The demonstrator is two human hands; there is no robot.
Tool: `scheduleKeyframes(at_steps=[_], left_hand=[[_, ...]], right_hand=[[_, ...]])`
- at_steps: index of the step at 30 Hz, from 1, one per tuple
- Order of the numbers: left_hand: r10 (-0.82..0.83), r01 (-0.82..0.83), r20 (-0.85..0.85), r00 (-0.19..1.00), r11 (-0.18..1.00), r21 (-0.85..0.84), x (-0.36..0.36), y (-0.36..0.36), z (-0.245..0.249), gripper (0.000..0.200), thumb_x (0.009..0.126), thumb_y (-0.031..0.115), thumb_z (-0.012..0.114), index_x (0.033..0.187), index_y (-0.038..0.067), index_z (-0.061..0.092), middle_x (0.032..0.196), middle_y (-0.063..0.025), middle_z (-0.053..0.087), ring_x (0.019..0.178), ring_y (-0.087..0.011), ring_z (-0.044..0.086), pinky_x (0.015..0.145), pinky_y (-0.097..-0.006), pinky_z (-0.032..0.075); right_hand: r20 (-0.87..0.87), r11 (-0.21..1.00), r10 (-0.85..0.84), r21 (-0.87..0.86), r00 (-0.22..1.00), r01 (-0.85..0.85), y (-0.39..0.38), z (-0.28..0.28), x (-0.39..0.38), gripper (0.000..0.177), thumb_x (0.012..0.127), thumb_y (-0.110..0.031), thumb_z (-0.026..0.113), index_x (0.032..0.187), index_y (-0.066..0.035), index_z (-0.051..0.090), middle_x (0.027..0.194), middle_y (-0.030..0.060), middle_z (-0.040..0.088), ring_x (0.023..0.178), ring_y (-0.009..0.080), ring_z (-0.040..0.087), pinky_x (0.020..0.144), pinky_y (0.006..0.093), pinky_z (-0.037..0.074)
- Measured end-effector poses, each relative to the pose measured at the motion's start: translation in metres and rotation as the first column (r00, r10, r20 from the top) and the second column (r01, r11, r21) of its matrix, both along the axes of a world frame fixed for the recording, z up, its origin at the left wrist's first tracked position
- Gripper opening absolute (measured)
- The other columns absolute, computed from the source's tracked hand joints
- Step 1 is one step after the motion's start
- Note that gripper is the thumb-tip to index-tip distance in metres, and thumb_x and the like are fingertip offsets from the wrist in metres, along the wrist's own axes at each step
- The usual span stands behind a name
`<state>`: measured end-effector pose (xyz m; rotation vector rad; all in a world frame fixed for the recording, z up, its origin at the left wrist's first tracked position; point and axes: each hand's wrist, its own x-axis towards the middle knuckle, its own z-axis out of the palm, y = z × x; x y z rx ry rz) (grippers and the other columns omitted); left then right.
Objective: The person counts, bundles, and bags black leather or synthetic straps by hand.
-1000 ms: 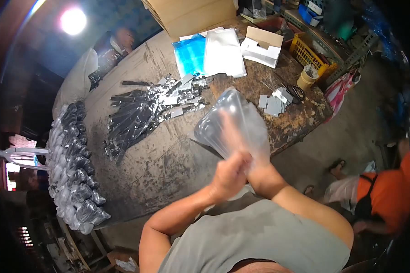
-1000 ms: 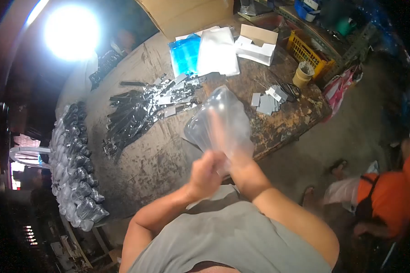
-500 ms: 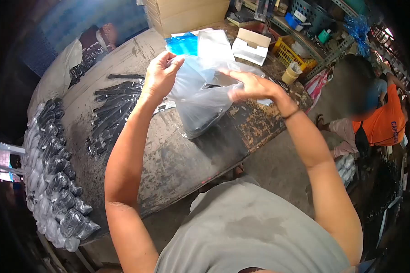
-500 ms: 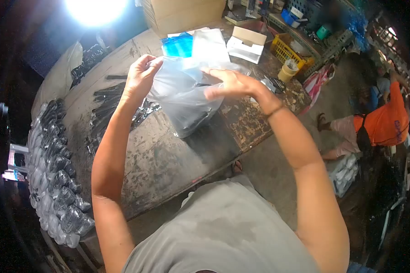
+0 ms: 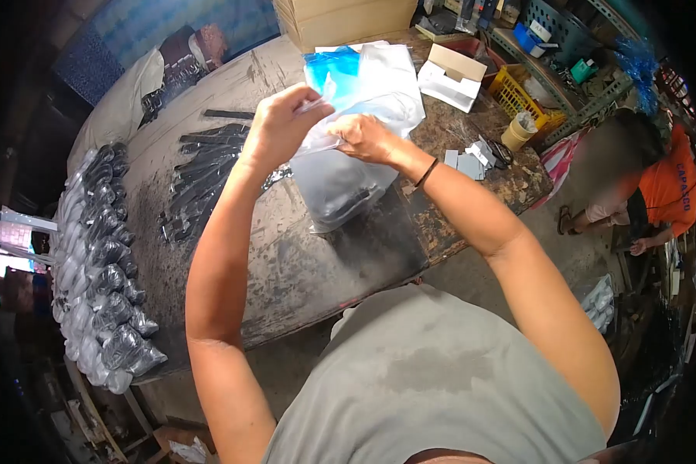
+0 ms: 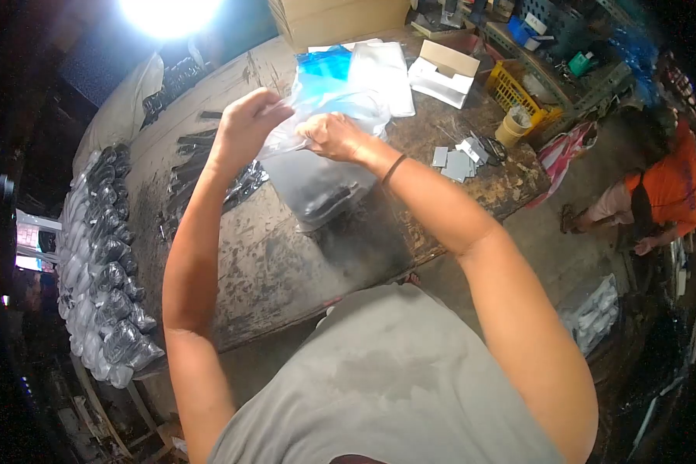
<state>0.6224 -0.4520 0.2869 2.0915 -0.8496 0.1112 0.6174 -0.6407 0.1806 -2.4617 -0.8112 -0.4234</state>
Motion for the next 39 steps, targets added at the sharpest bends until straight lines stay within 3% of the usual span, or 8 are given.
scheduleKeyframes(at_steps=[10, 15, 18, 22, 24, 34, 36, 39], left_hand=[[-0.057, 0.046, -0.079, 0.995, 0.99, -0.13, 0.001, 0.006, 0.004, 0.012, 0.081, 0.011, 0.068, 0.088, 0.001, 0.064, 0.072, 0.0016, 0.057, 0.066, -0.006, 0.047, 0.06, -0.0219, 0.041], [-0.077, 0.037, -0.054, 0.996, 0.847, -0.531, 0.025, 0.046, -0.046, 0.111, 0.043, 0.039, 0.09, 0.134, 0.004, 0.037, 0.101, -0.0047, 0.057, 0.085, -0.0159, 0.056, 0.073, -0.0301, 0.048], [-0.014, -0.031, -0.159, 0.987, 0.96, -0.277, 0.005, 0.047, -0.132, 0.142, 0.028, 0.058, 0.086, 0.14, -0.001, 0.021, 0.132, -0.0155, 0.041, 0.12, -0.0278, 0.044, 0.1, -0.0415, 0.037], [0.115, -0.161, 0.193, 0.974, 0.958, 0.237, -0.035, 0.009, -0.234, 0.101, 0.051, 0.067, 0.074, 0.12, -0.001, 0.047, 0.113, -0.0208, 0.055, 0.104, -0.0364, 0.053, 0.088, -0.0441, 0.044], [0.344, -0.178, -0.292, 0.892, 0.863, 0.473, -0.032, 0.0, -0.254, 0.079, 0.058, 0.063, 0.072, 0.101, -0.001, 0.058, 0.094, -0.0221, 0.06, 0.09, -0.0391, 0.056, 0.077, -0.0467, 0.046], [-0.069, 0.029, -0.16, 0.985, 0.97, -0.242, 0.022, -0.035, -0.169, 0.039, 0.083, 0.03, 0.068, 0.107, 0.0, 0.061, 0.103, -0.0147, 0.063, 0.095, -0.0267, 0.059, 0.082, -0.0392, 0.046], [0.002, -0.002, 0.0, 1.0, 0.985, 0.172, 0.049, -0.029, -0.157, 0.035, 0.092, 0.029, 0.056, 0.111, 0.0, 0.058, 0.105, -0.012, 0.063, 0.098, -0.0243, 0.059, 0.083, -0.0392, 0.046], [-0.174, 0.037, -0.345, 0.922, 0.929, -0.369, 0.058, -0.03, -0.107, 0.039, 0.099, 0.032, 0.039, 0.11, 0.001, 0.06, 0.105, -0.0112, 0.064, 0.098, -0.0224, 0.059, 0.089, -0.0353, 0.045]], right_hand=[[0.108, 0.996, -0.059, 0.07, 0.992, 0.052, 0.019, 0.023, 0.015, 0.031, 0.074, -0.013, 0.063, 0.105, -0.009, 0.059, 0.086, 0.0174, 0.063, 0.076, 0.036, 0.062, 0.068, 0.0423, 0.051], [0.182, 0.997, 0.08, -0.012, 0.98, -0.079, 0.015, 0.035, 0.028, 0.012, 0.073, -0.009, 0.055, 0.082, -0.008, 0.063, 0.075, 0.0141, 0.063, 0.07, 0.0332, 0.063, 0.062, 0.0413, 0.051], [0.164, 0.979, 0.078, -0.198, 0.983, -0.045, 0.006, 0.047, 0.032, 0.017, 0.072, -0.006, 0.057, 0.088, -0.007, 0.063, 0.077, 0.0116, 0.064, 0.068, 0.03, 0.063, 0.059, 0.0376, 0.052], [0.211, 0.974, 0.175, -0.18, 0.962, -0.137, 0.02, 0.049, 0.035, 0.005, 0.073, -0.009, 0.055, 0.076, -0.01, 0.059, 0.068, 0.009, 0.06, 0.063, 0.0296, 0.062, 0.056, 0.0372, 0.052], [0.226, 0.975, 0.222, -0.04, 0.949, -0.219, 0.03, 0.059, 0.023, 0.004, 0.075, -0.011, 0.055, 0.079, -0.01, 0.055, 0.071, 0.0052, 0.059, 0.067, 0.0262, 0.063, 0.057, 0.0372, 0.052], [0.264, 0.939, 0.233, -0.313, 0.936, -0.146, 0.055, 0.134, 0.008, 0.009, 0.074, -0.013, 0.06, 0.075, -0.006, 0.064, 0.074, 0.0067, 0.065, 0.071, 0.0251, 0.068, 0.06, 0.0352, 0.056], [0.437, 0.963, 0.155, -0.268, 0.886, -0.036, 0.051, 0.162, 0.007, 0.01, 0.072, -0.012, 0.062, 0.081, -0.01, 0.058, 0.075, 0.0022, 0.056, 0.068, 0.0201, 0.064, 0.059, 0.0321, 0.053], [0.527, 0.975, 0.012, 0.181, 0.85, -0.126, 0.009, 0.219, -0.015, 0.048, 0.065, -0.021, 0.077, 0.107, -0.007, 0.058, 0.098, 0.0069, 0.061, 0.087, 0.0208, 0.063, 0.075, 0.0319, 0.052]])
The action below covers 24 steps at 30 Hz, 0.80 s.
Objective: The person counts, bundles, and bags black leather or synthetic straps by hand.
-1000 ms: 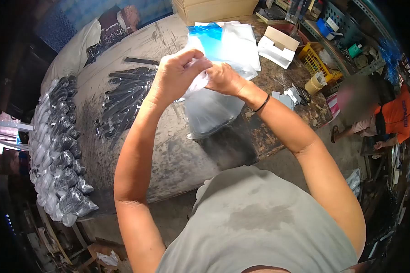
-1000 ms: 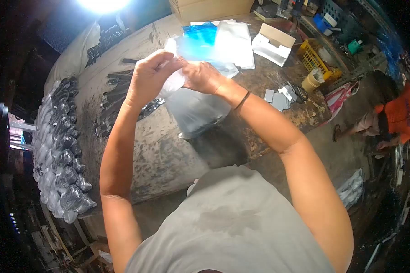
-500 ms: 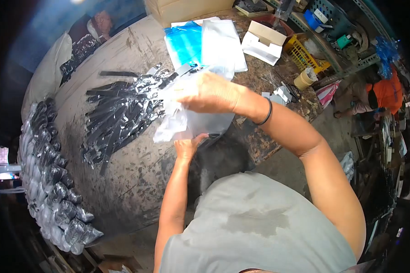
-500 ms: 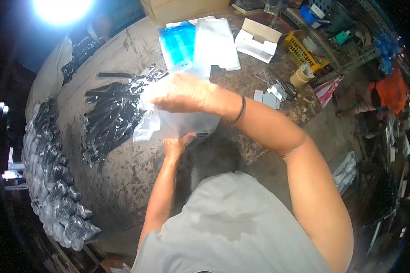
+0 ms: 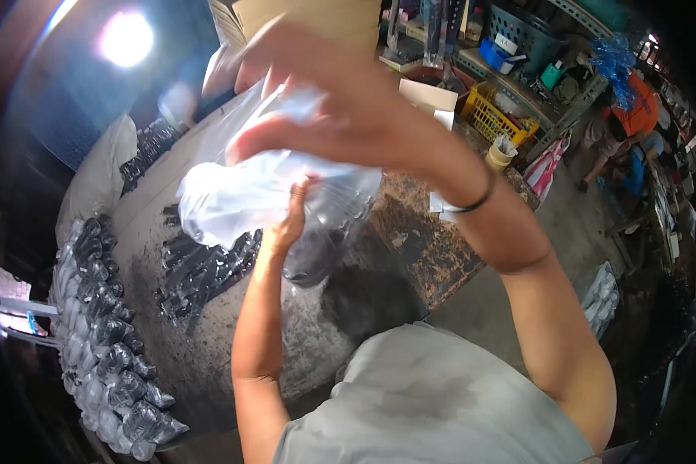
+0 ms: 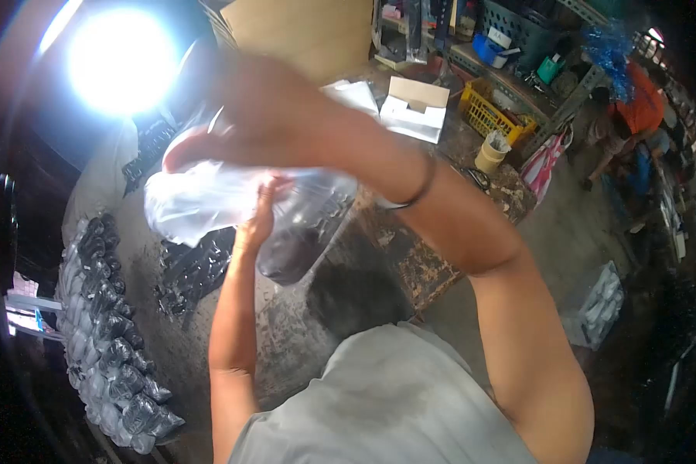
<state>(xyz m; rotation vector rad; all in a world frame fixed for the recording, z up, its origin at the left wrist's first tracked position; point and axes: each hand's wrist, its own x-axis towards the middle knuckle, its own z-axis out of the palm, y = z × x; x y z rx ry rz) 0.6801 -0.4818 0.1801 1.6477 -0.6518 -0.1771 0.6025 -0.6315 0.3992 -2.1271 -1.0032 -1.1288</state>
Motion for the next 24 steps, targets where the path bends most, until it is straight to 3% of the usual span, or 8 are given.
scheduleKeyframes(at_steps=[5, 7, 9, 10, 13, 17, 20, 24], left_hand=[[-0.04, 0.05, 0.133, 0.99, 0.996, -0.074, -0.01, -0.004, 0.106, 0.039, 0.1, 0.032, 0.036, 0.113, -0.001, 0.053, 0.103, -0.0155, 0.063, 0.098, -0.0233, 0.061, 0.085, -0.0379, 0.049], [-0.013, -0.066, 0.332, 0.943, 0.972, 0.226, -0.006, -0.009, 0.134, 0.039, 0.098, 0.032, 0.043, 0.113, -0.002, 0.055, 0.103, -0.0135, 0.064, 0.102, -0.022, 0.059, 0.09, -0.0357, 0.046], [0.032, -0.123, 0.385, 0.922, 0.969, 0.214, 0.004, -0.019, 0.129, 0.044, 0.096, 0.038, 0.044, 0.115, 0.0, 0.056, 0.109, -0.0134, 0.062, 0.102, -0.0201, 0.057, 0.089, -0.0371, 0.044], [-0.098, 0.133, 0.253, 0.963, 0.983, -0.125, -0.012, -0.022, 0.141, 0.041, 0.093, 0.036, 0.05, 0.113, 0.001, 0.057, 0.115, -0.0128, 0.06, 0.099, -0.0212, 0.057, 0.088, -0.0373, 0.044], [-0.178, 0.108, 0.866, 0.467, 0.984, 0.144, -0.029, -0.035, 0.194, 0.047, 0.062, 0.014, 0.067, 0.108, 0.005, 0.06, 0.131, -0.0107, 0.049, 0.104, -0.0328, 0.049, 0.096, -0.0402, 0.04], [-0.101, -0.123, 0.952, 0.29, 0.982, 0.142, -0.041, -0.023, 0.226, 0.046, 0.064, 0.013, 0.069, 0.11, 0.008, 0.062, 0.132, -0.0101, 0.048, 0.121, -0.0318, 0.041, 0.101, -0.0412, 0.035], [-0.11, -0.177, 0.493, 0.863, 0.849, 0.498, -0.06, 0.005, 0.245, 0.046, 0.075, 0.02, 0.071, 0.116, 0.003, 0.058, 0.113, -0.0148, 0.061, 0.104, -0.0289, 0.057, 0.093, -0.0376, 0.045], [-0.254, 0.156, 0.409, 0.877, 0.953, 0.258, -0.063, 0.051, 0.198, 0.065, 0.07, 0.028, 0.078, 0.123, 0.001, 0.052, 0.112, -0.0177, 0.06, 0.106, -0.0269, 0.057, 0.093, -0.0362, 0.046]], right_hand=[[-0.117, 0.964, -0.158, 0.199, 0.98, 0.179, -0.096, -0.031, -0.039, 0.116, 0.049, -0.046, 0.087, 0.138, 0.003, 0.03, 0.135, 0.0194, 0.041, 0.128, 0.0321, 0.038, 0.106, 0.0415, 0.031], [-0.394, 0.933, -0.301, 0.067, 0.869, 0.353, -0.087, -0.093, -0.028, 0.118, 0.049, -0.053, 0.086, 0.136, 0.005, 0.03, 0.137, 0.0202, 0.038, 0.129, 0.0327, 0.036, 0.107, 0.0423, 0.028], [-0.287, 0.931, -0.361, -0.164, 0.887, 0.326, -0.063, -0.09, -0.03, 0.113, 0.049, -0.068, 0.075, 0.128, 0.006, 0.043, 0.133, 0.0301, 0.041, 0.125, 0.0358, 0.041, 0.102, 0.0472, 0.032], [-0.253, 0.921, -0.372, -0.218, 0.893, 0.322, -0.052, -0.086, -0.032, 0.105, 0.053, -0.065, 0.073, 0.126, 0.005, 0.045, 0.129, 0.0276, 0.043, 0.121, 0.034, 0.043, 0.1, 0.0457, 0.034], [-0.236, 0.92, -0.372, -0.223, 0.898, 0.322, -0.032, -0.063, -0.037, 0.08, 0.065, -0.054, 0.069, 0.121, 0.0, 0.051, 0.119, 0.0201, 0.05, 0.109, 0.0286, 0.049, 0.092, 0.0411, 0.039], [-0.369, 0.944, -0.327, -0.169, 0.87, 0.283, -0.014, -0.039, -0.033, 0.047, 0.081, -0.04, 0.063, 0.113, -0.006, 0.058, 0.105, 0.0102, 0.06, 0.094, 0.0213, 0.057, 0.081, 0.0351, 0.047], [-0.467, 0.99, -0.109, 0.025, 0.878, 0.136, -0.019, -0.035, -0.028, 0.033, 0.091, -0.036, 0.055, 0.107, -0.008, 0.062, 0.093, 0.0086, 0.065, 0.083, 0.0216, 0.061, 0.077, 0.0335, 0.049], [-0.583, 0.995, 0.026, 0.09, 0.812, 0.032, -0.035, -0.025, -0.035, 0.037, 0.093, -0.038, 0.05, 0.104, -0.006, 0.063, 0.091, 0.0123, 0.066, 0.088, 0.0238, 0.061, 0.081, 0.0322, 0.047]])
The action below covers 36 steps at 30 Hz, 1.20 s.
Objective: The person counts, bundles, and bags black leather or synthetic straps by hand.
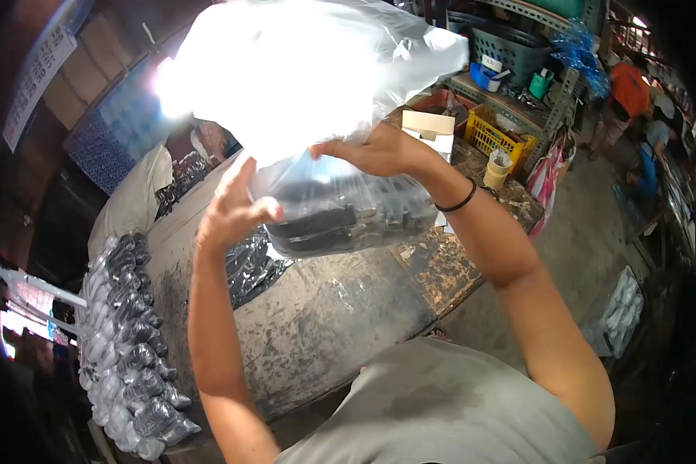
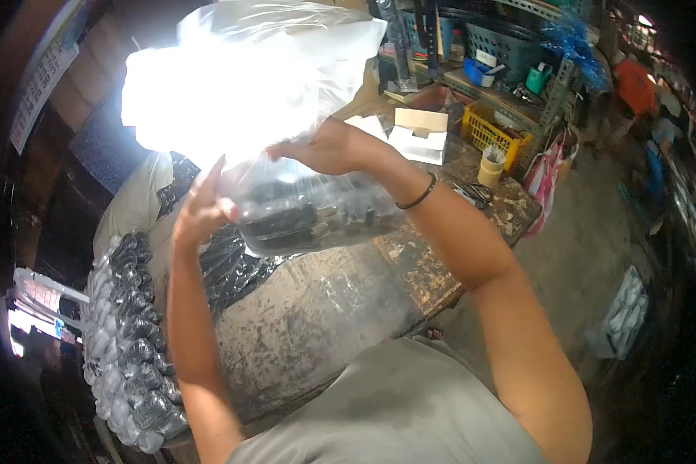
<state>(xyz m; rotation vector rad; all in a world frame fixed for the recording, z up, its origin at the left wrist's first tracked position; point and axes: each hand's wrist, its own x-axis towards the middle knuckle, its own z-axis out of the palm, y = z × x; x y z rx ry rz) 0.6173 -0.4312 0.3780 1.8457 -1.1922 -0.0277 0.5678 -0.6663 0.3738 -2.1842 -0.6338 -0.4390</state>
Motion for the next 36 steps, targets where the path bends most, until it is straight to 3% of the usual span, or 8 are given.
scheduleKeyframes(at_steps=[13, 17, 19, 21, 23, 27, 33, 36], left_hand=[[0.358, -0.387, 0.155, 0.921, 0.892, 0.233, -0.067, -0.062, -0.054, 0.053, 0.081, 0.049, 0.062, 0.107, 0.002, 0.062, 0.098, -0.0105, 0.065, 0.1, -0.0226, 0.059, 0.09, -0.0365, 0.042], [0.19, -0.186, 0.006, 0.982, 0.956, 0.228, -0.029, -0.066, -0.084, 0.039, 0.094, 0.037, 0.047, 0.115, 0.006, 0.058, 0.112, -0.0098, 0.06, 0.108, -0.0227, 0.053, 0.094, -0.0362, 0.038], [0.123, -0.129, 0.056, 0.991, 0.985, 0.119, -0.018, -0.071, -0.103, 0.038, 0.096, 0.035, 0.043, 0.112, 0.004, 0.059, 0.107, -0.0117, 0.06, 0.102, -0.0227, 0.053, 0.093, -0.0363, 0.038], [0.091, -0.096, 0.04, 0.995, 0.984, 0.153, -0.026, -0.072, -0.089, 0.039, 0.096, 0.034, 0.042, 0.111, 0.003, 0.058, 0.107, -0.013, 0.06, 0.102, -0.0242, 0.053, 0.093, -0.0369, 0.038], [0.066, -0.069, 0.024, 0.998, 0.981, 0.182, -0.027, -0.068, -0.092, 0.039, 0.097, 0.034, 0.04, 0.11, 0.002, 0.058, 0.107, -0.0142, 0.059, 0.102, -0.0256, 0.052, 0.092, -0.0374, 0.037], [0.155, -0.162, 0.049, 0.987, 0.964, 0.212, -0.028, -0.056, -0.118, 0.037, 0.094, 0.035, 0.045, 0.111, 0.005, 0.059, 0.117, -0.0148, 0.055, 0.111, -0.0311, 0.048, 0.098, -0.0419, 0.032], [0.076, -0.145, 0.345, 0.935, 0.973, 0.178, -0.072, -0.069, -0.113, 0.03, 0.086, 0.03, 0.055, 0.113, 0.018, 0.059, 0.126, -0.0125, 0.047, 0.119, -0.0337, 0.041, 0.103, -0.0462, 0.027], [0.02, -0.119, 0.57, 0.822, 0.983, 0.138, -0.084, -0.086, -0.109, 0.031, 0.082, 0.028, 0.059, 0.113, 0.024, 0.059, 0.131, -0.0114, 0.043, 0.123, -0.0349, 0.037, 0.105, -0.0484, 0.024]], right_hand=[[0.725, 0.864, 0.27, -0.473, 0.633, 0.173, 0.038, 0.005, -0.011, 0.016, 0.078, -0.019, 0.058, 0.085, -0.008, 0.068, 0.087, 0.0084, 0.067, 0.08, 0.0255, 0.066, 0.069, 0.0381, 0.053], [0.395, 0.878, 0.111, -0.469, 0.912, 0.096, 0.032, 0.041, -0.001, 0.03, 0.082, -0.029, 0.059, 0.1, -0.006, 0.065, 0.108, 0.0165, 0.062, 0.09, 0.0279, 0.064, 0.077, 0.0394, 0.051], [-0.061, 0.995, 0.01, -0.094, 0.998, -0.016, 0.021, 0.088, -0.041, 0.042, 0.082, -0.033, 0.064, 0.11, -0.003, 0.059, 0.111, 0.0165, 0.061, 0.096, 0.0263, 0.062, 0.08, 0.0376, 0.051], [0.166, 0.948, 0.069, 0.295, 0.984, -0.117, -0.004, 0.098, -0.074, 0.061, 0.081, -0.042, 0.068, 0.124, -0.002, 0.052, 0.119, 0.0178, 0.057, 0.108, 0.0246, 0.057, 0.087, 0.0352, 0.049], [0.506, 0.96, -0.048, 0.261, 0.861, -0.1, -0.029, 0.055, -0.08, 0.076, 0.081, -0.052, 0.064, 0.135, -0.004, 0.04, 0.131, 0.0197, 0.048, 0.122, 0.0259, 0.047, 0.097, 0.0385, 0.043], [-0.134, 0.872, -0.131, -0.486, 0.982, 0.05, -0.069, -0.098, -0.092, 0.107, 0.071, -0.073, 0.054, 0.142, 0.002, 0.024, 0.145, 0.0242, 0.025, 0.131, 0.0359, 0.034, 0.11, 0.0396, 0.027], [-0.032, 0.929, -0.321, -0.205, 0.947, 0.308, -0.046, -0.111, -0.148, 0.109, 0.07, -0.078, 0.046, 0.141, 0.002, 0.025, 0.146, 0.0241, 0.024, 0.135, 0.0386, 0.025, 0.111, 0.0456, 0.022], [0.084, 0.769, -0.353, -0.541, 0.932, 0.341, -0.025, -0.118, -0.154, 0.103, 0.072, -0.077, 0.046, 0.142, -0.005, 0.026, 0.146, 0.0238, 0.022, 0.136, 0.0421, 0.017, 0.11, 0.0557, 0.015]])
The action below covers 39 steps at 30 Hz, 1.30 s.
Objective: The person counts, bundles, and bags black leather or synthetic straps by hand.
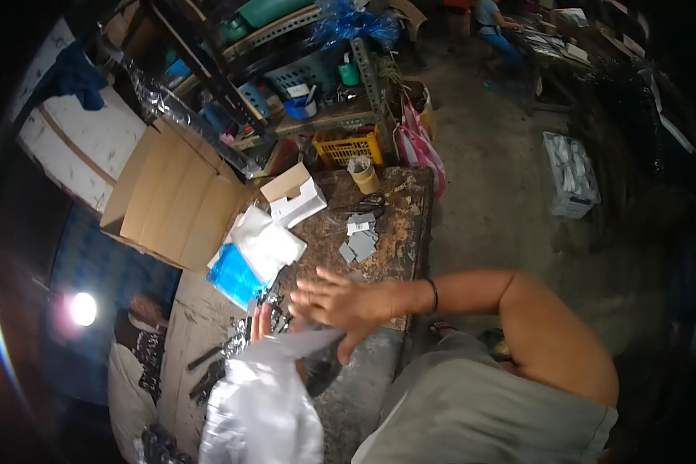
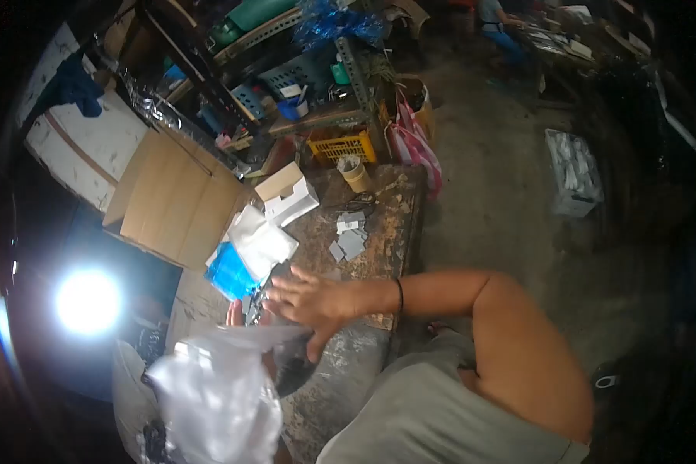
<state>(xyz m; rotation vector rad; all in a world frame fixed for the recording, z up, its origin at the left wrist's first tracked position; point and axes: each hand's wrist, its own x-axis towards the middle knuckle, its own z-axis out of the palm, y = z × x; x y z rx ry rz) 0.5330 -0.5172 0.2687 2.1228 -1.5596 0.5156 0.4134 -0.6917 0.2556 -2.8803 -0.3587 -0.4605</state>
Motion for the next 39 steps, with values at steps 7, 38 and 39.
scheduleKeyframes(at_steps=[7, 38, 39], left_hand=[[-0.229, 0.221, 0.374, 0.899, 0.973, 0.066, -0.028, -0.003, 0.005, 0.046, 0.073, 0.023, 0.07, 0.115, 0.039, 0.06, 0.142, -0.0088, 0.034, 0.132, -0.038, 0.029, 0.11, -0.0535, 0.017], [-0.108, 0.17, -0.642, 0.759, 0.985, 0.035, -0.029, 0.053, 0.009, 0.024, 0.09, 0.039, 0.045, 0.104, 0.02, 0.047, 0.115, -0.0097, 0.046, 0.113, -0.0246, 0.043, 0.099, -0.0395, 0.032], [-0.108, 0.155, -0.639, 0.762, 0.988, 0.019, -0.026, 0.052, 0.01, 0.024, 0.09, 0.04, 0.045, 0.103, 0.019, 0.047, 0.114, -0.0096, 0.046, 0.112, -0.0244, 0.043, 0.098, -0.0393, 0.032]], right_hand=[[0.19, 0.742, 0.356, 0.537, 0.915, -0.401, 0.014, -0.032, -0.008, 0.057, 0.087, -0.042, 0.049, 0.131, -0.007, 0.042, 0.142, 0.0178, 0.033, 0.134, 0.038, 0.026, 0.105, 0.0606, 0.021], [0.128, 0.793, 0.453, 0.394, 0.882, -0.464, 0.07, -0.024, -0.004, 0.026, 0.077, -0.028, 0.053, 0.093, -0.007, 0.052, 0.079, 0.0038, 0.05, 0.074, 0.0192, 0.058, 0.054, 0.0311, 0.049], [0.179, 0.841, 0.4, 0.317, 0.899, -0.437, 0.069, -0.013, 0.001, 0.024, 0.077, -0.027, 0.053, 0.092, -0.008, 0.052, 0.078, 0.0037, 0.049, 0.074, 0.0188, 0.057, 0.054, 0.031, 0.048]])
